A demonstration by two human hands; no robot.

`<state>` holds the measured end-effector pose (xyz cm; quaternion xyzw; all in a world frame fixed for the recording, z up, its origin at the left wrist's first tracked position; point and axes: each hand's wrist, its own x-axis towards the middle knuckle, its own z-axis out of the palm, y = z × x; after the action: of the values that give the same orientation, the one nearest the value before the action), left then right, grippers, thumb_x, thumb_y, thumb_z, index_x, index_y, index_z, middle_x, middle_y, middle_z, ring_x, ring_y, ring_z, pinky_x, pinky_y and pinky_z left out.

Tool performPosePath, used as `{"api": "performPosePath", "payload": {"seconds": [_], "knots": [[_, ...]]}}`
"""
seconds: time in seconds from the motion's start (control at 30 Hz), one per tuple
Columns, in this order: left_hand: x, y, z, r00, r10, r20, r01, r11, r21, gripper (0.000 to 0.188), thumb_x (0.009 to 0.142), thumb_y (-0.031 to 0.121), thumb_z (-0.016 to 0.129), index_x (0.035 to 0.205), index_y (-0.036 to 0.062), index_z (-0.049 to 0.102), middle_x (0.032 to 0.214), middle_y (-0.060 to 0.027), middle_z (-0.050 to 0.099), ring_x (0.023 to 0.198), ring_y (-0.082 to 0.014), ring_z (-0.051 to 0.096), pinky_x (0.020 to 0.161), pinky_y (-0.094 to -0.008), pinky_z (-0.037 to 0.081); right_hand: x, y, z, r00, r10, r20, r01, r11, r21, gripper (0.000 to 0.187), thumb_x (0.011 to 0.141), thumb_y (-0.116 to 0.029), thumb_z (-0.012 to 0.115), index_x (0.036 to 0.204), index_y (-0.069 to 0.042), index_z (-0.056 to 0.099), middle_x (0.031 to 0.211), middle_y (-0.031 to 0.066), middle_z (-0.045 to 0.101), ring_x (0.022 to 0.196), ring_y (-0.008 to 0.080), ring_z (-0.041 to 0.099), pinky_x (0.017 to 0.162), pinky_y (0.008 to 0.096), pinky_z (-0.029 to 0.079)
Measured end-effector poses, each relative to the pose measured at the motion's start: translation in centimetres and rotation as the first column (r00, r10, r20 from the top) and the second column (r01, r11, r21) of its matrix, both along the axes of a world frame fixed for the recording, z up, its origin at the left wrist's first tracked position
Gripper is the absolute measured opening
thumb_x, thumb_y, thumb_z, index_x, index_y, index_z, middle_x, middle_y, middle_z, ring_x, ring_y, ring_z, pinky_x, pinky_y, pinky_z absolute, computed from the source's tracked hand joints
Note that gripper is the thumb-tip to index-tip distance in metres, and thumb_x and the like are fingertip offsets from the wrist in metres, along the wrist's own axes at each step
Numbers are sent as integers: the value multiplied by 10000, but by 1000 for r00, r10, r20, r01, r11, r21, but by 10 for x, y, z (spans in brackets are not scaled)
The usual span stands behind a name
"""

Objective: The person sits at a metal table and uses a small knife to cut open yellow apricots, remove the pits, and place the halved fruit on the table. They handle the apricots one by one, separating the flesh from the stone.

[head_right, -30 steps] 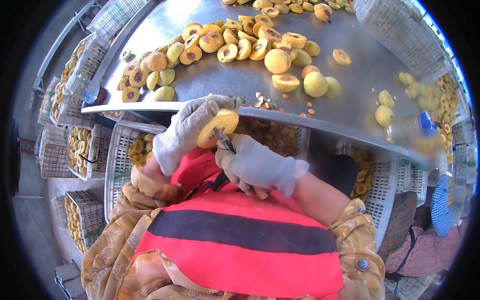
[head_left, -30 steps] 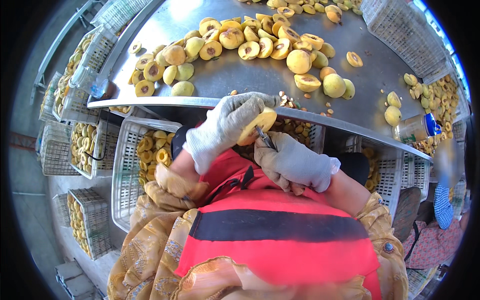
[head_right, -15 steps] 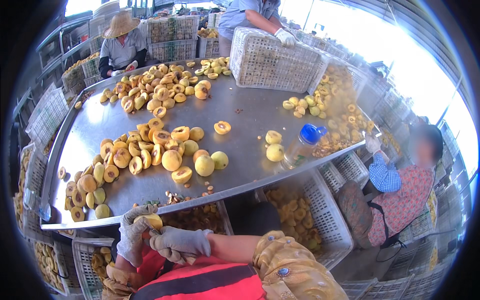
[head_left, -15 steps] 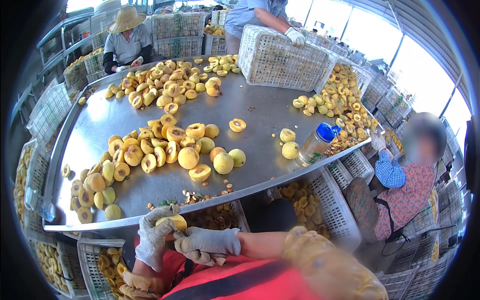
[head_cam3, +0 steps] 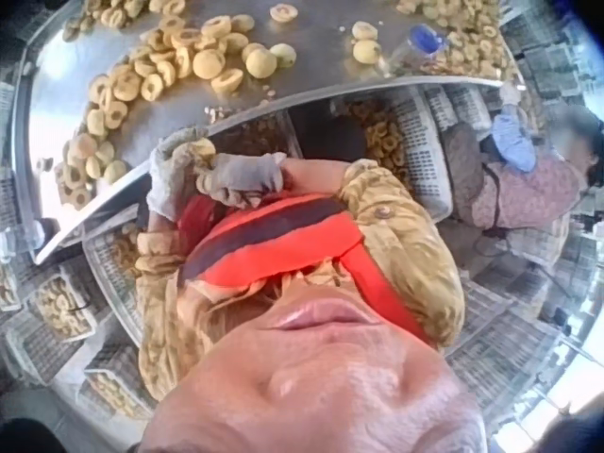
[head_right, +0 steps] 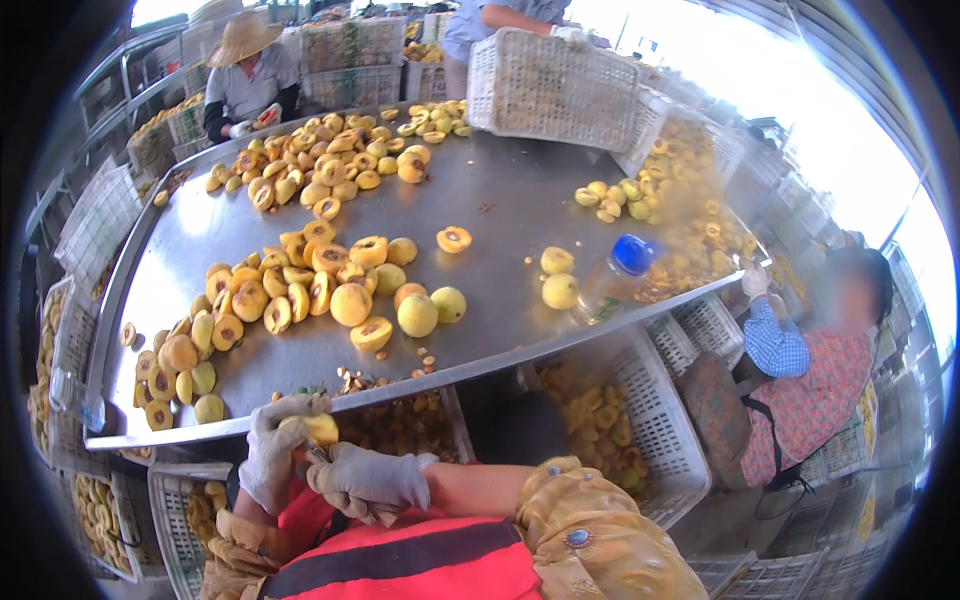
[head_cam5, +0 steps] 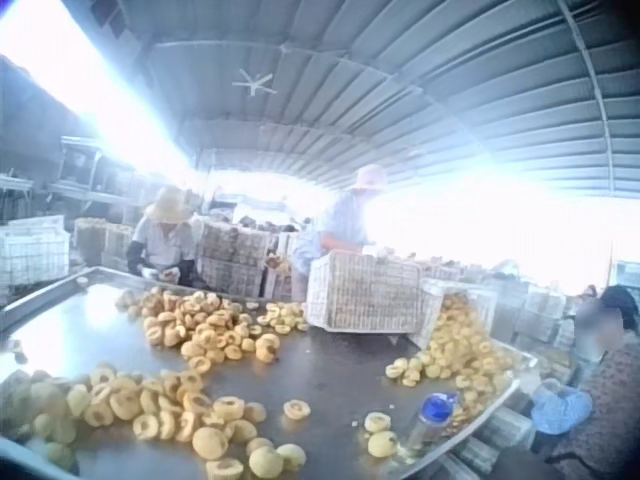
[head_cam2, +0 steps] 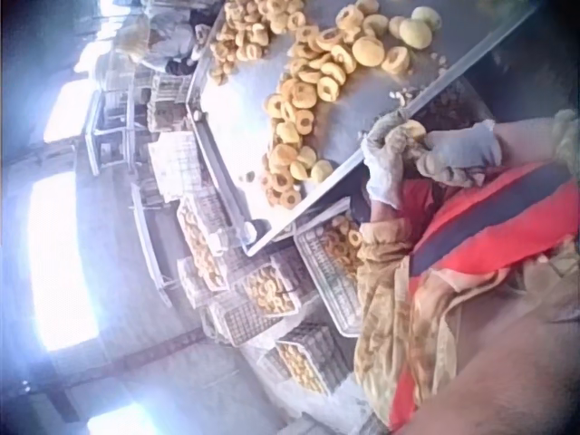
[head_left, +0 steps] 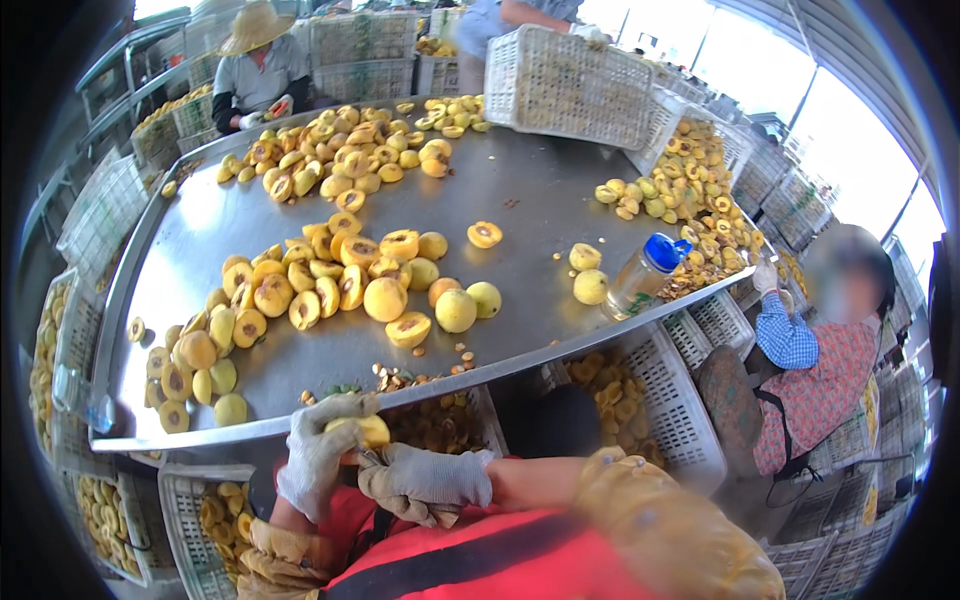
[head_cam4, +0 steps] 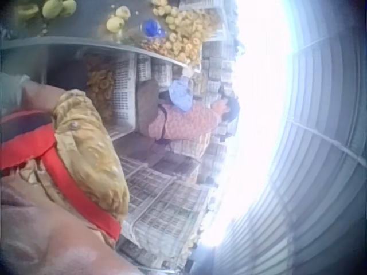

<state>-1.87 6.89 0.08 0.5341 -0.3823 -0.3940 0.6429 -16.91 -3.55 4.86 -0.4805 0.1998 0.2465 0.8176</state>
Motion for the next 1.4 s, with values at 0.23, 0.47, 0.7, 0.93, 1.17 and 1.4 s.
{"api": "performPosePath", "payload": {"seconds": [0.23, 0.47, 0.7, 0.93, 1.17, 1.4], "knots": [[-6, -6, 19, 994, -70, -80, 87, 968, 236, 325, 840, 184, 676, 1063, -51, 658, 1031, -107, 649, 917, -199, 620, 820, -313, 515, -3, -11, -18, 998, 68, 15, -70, 979, 191, 233, 897, -247, 550, 731, -189, 398, 534, -57, 353, 336, 30, 305, 254, 207, 236], [-17, -19, 13, 937, 15, -348, -37, 998, -55, 455, 851, 293, 669, 1127, -64, 615, 1062, -125, 648, 963, -182, 608, 863, -296, 474, -2, -12, -23, 986, -121, 110, 45, 847, 529, 158, 869, -144, 503, 752, -157, 398, 538, -27, 375, 339, 67, 327, 287, 205, 271], [-32, -17, 0, 840, 522, -145, -541, 787, -298, 421, 961, 375, 502, 1226, 49, 479, 1005, -114, 632, 885, -234, 633, 819, -340, 506, -5, -2, -18, 972, -109, 207, 59, 970, 236, 127, 860, -120, 515, 764, -108, 433, 510, 19, 413, 340, 99, 391, 285, 219, 289], [33, 92, -27, 607, 507, -612, -722, 674, -158, 464, 937, 479, 519, 1174, 81, 542, 1062, -91, 617, 953, -249, 630, 732, -433, 572, -8, -30, -52, 990, -127, -60, 138, 959, 246, 98, 907, -175, 518, 862, -91, 495, 562, -16, 425, 397, 56, 348, 326, 213, 239], [54, 291, -111, 149, 955, 258, -953, 69, 296, 412, 892, 358, 654, 1142, 31, 644, 1088, -66, 655, 968, -176, 616, 890, -307, 477, -12, -33, -95, 943, -231, -241, 183, 961, -207, 562, 947, -621, 324, 835, -101, 506, 544, 19, 450, 377, 120, 358, 335, 266, 297], [129, 250, -56, 203, 629, 751, -971, 230, 70, 579, 830, 359, 661, 1309, 68, 514, 1350, -167, 506, 1218, -324, 507, 1008, -384, 419, -3, -29, -101, 937, -281, -206, 225, 940, -257, 499, 934, -588, 416, 876, -103, 515, 550, 29, 472, 369, 130, 381, 329, 267, 317]]}}
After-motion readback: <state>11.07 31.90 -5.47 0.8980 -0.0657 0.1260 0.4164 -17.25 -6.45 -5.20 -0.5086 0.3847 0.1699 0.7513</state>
